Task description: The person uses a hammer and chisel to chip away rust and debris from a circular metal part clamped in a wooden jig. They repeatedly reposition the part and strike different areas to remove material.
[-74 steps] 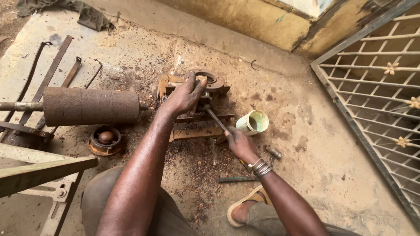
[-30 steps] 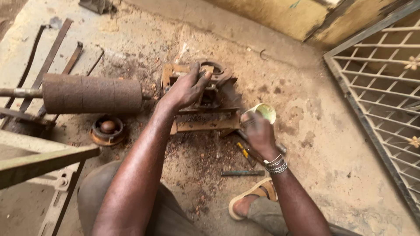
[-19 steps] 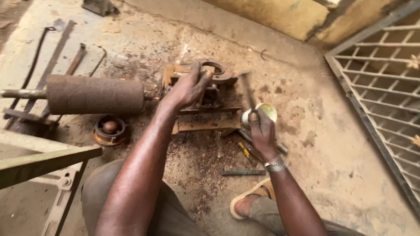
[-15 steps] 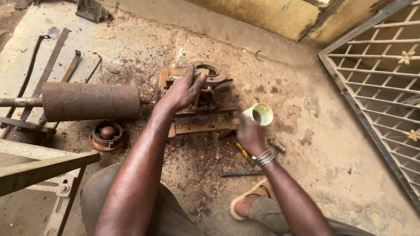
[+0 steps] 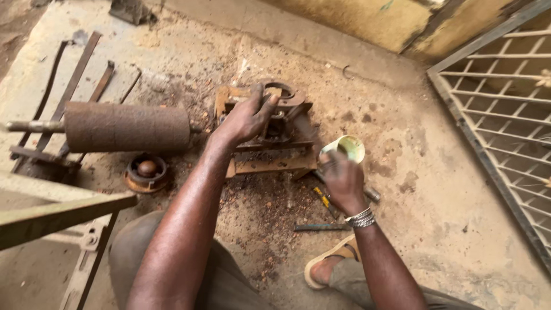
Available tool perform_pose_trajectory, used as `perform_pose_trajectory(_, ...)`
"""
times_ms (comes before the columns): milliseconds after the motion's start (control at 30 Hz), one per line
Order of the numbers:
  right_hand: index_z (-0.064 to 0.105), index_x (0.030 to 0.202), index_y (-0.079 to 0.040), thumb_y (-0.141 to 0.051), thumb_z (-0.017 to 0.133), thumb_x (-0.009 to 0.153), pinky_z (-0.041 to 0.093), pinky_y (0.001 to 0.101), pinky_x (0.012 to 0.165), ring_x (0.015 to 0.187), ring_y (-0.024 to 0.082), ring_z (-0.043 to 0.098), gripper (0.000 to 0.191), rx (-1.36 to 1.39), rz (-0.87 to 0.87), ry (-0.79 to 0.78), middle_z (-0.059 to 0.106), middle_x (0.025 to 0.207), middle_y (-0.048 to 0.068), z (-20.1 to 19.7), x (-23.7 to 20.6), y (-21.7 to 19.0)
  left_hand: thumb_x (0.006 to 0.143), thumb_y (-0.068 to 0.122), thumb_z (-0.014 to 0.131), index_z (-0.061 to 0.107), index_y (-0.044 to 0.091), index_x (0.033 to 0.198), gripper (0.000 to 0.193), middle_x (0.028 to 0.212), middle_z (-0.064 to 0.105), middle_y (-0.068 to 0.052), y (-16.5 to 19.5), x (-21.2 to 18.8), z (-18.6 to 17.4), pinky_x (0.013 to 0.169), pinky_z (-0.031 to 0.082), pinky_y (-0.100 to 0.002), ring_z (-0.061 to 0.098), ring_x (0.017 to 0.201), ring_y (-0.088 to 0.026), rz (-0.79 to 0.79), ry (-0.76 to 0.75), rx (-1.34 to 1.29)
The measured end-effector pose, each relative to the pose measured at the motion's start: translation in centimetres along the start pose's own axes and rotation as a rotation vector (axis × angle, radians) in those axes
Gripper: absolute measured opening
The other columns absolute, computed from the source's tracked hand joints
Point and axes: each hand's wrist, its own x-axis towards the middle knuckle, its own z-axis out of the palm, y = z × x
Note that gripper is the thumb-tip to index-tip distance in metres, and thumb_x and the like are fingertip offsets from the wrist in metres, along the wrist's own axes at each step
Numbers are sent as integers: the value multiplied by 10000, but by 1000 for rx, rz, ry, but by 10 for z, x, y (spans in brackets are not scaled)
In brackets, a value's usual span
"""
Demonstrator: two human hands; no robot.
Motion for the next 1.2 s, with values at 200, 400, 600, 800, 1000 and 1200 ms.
perform_pose_trajectory(200, 666, 997, -212, -547, 354, 1035, 385, 244, 402, 459, 94, 464, 460, 34, 83, -119, 534, 590, -54, 3, 3, -3, 945, 664, 272, -2, 50, 1587, 929, 1613, 277, -187, 5, -1, 0, 1192, 287, -506, 346, 1471, -334, -5, -30, 6)
perform_pose_trajectory(400, 632, 890, -143, -537, 349, 1072, 328, 226, 428, 498, 59, 445, 519, 463, -69, 114, 508, 628, -65, 0, 0, -9, 965, 656, 260, 12, 65, 1584, 891, 1616, 215, -213, 4, -3, 0, 1170, 278, -543, 307, 1466, -368, 13, -21, -19)
perform_pose_trajectory(600, 635, 898, -209, -482, 426, 993, 278, 264, 352, 396, 96, 349, 356, -134, 193, -214, 447, 536, -62, 12, -5, -2, 942, 679, 264, 27, 66, 1595, 926, 1604, 279, -216, 2, -1, 0, 1169, 309, -552, 345, 1459, -369, 1, -29, 2)
perform_pose_trajectory(800, 561, 802, -145, -511, 438, 1075, 310, 219, 422, 503, 50, 384, 473, 552, 24, 31, 415, 625, -92, 15, -15, -10, 954, 669, 276, 120, 124, 1600, 860, 1601, 302, -203, 25, -10, 6, 1163, 314, -570, 381, 1446, -359, -85, 21, -1)
perform_pose_trajectory(1000, 573, 901, -125, -552, 416, 1048, 322, 233, 398, 483, 59, 398, 478, 870, 117, -81, 423, 620, -86, 11, -30, -54, 966, 555, 451, 287, 82, 1530, 754, 1442, 471, -198, 56, -35, 68, 1023, 461, -559, 509, 1289, -330, -30, 256, -459)
perform_pose_trajectory(1200, 589, 1279, -105, -588, 378, 1015, 548, 232, 501, 571, 81, 637, 590, 570, -187, -298, 635, 746, -31, -15, -11, -65, 1014, 427, 550, 534, 21, 1297, 495, 912, 569, -54, 52, -40, 66, 663, 533, -343, 541, 714, -150, -179, 258, -1175)
